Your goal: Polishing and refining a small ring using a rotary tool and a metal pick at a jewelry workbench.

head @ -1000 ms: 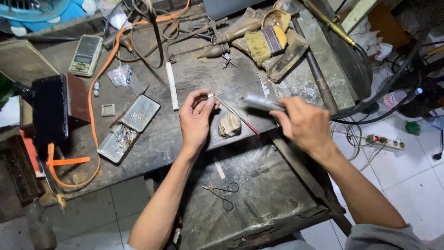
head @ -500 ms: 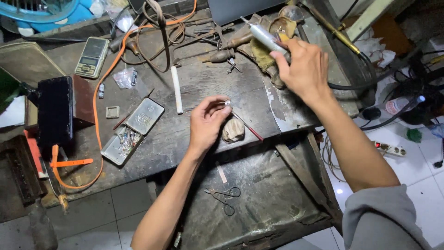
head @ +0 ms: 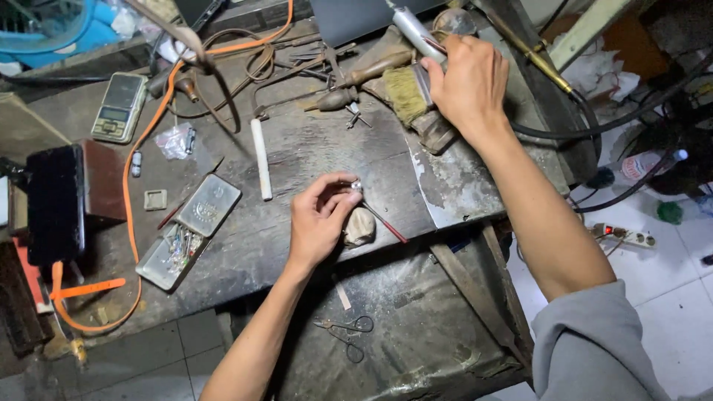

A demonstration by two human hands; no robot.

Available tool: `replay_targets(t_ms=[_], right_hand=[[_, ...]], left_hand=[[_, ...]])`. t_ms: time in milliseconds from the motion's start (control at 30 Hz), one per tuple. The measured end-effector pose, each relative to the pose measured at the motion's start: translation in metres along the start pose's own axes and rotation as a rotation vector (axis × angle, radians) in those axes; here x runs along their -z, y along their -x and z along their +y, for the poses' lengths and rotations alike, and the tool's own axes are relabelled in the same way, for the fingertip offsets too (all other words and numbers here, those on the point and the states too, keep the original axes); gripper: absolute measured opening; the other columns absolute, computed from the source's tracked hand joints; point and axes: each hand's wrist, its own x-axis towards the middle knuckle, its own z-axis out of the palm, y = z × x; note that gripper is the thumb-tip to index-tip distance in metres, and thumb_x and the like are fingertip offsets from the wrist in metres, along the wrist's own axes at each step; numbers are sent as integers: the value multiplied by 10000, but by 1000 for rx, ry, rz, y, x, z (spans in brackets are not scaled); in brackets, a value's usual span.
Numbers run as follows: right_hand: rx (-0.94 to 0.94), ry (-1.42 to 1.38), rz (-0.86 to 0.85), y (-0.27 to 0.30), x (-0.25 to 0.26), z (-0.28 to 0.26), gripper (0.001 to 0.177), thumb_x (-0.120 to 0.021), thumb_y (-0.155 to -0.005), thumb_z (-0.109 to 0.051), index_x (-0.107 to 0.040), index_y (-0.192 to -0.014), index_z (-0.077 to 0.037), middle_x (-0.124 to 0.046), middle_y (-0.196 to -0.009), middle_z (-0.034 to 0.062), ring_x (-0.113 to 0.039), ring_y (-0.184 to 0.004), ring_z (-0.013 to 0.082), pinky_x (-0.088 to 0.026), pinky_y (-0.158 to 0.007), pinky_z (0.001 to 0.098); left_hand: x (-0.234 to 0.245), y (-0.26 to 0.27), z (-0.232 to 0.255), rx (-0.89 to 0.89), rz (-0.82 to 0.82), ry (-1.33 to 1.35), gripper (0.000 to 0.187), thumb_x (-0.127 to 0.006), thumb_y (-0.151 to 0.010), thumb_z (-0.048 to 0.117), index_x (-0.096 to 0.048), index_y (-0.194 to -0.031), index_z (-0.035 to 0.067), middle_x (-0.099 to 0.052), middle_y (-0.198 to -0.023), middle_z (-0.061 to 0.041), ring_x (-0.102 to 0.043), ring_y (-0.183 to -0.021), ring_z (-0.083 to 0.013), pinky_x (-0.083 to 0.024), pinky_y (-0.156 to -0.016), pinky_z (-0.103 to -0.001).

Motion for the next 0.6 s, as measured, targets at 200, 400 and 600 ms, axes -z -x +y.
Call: replay_targets(t_ms=[200, 400, 600], right_hand=[[-2, -345, 131, 30, 38, -10, 219, -698, -1054, -75, -693, -1245, 32, -538, -1024, 160, -515, -818, 218, -456, -663, 299], [50, -709, 68, 108, 105, -48, 142, -670, -988, 75, -774, -1063, 13, -657, -895, 131, -724, -841, 365, -561, -726, 368], [-77, -797, 108, 172, 131, -70, 160, -738, -865, 99, -780, -973, -10, -782, -920, 119, -764, -851, 327, -598, -774, 397]], left_hand=[[0, 3, 6, 12, -29, -32, 287, -730, -894, -18, -682, -1173, 27, -733, -1146, -114, -707, -950, -138, -587, -921, -216], [1, 3, 3, 60, -35, 41, 259, -765, -866, -36, -726, -1122, -19, -738, -1081, -170, -670, -928, -135, -625, -885, -284], [1, 3, 2, 88, -53, 91, 260, -753, -871, -42, -710, -1127, -30, -734, -1079, -174, -702, -962, -170, -624, -896, -278]])
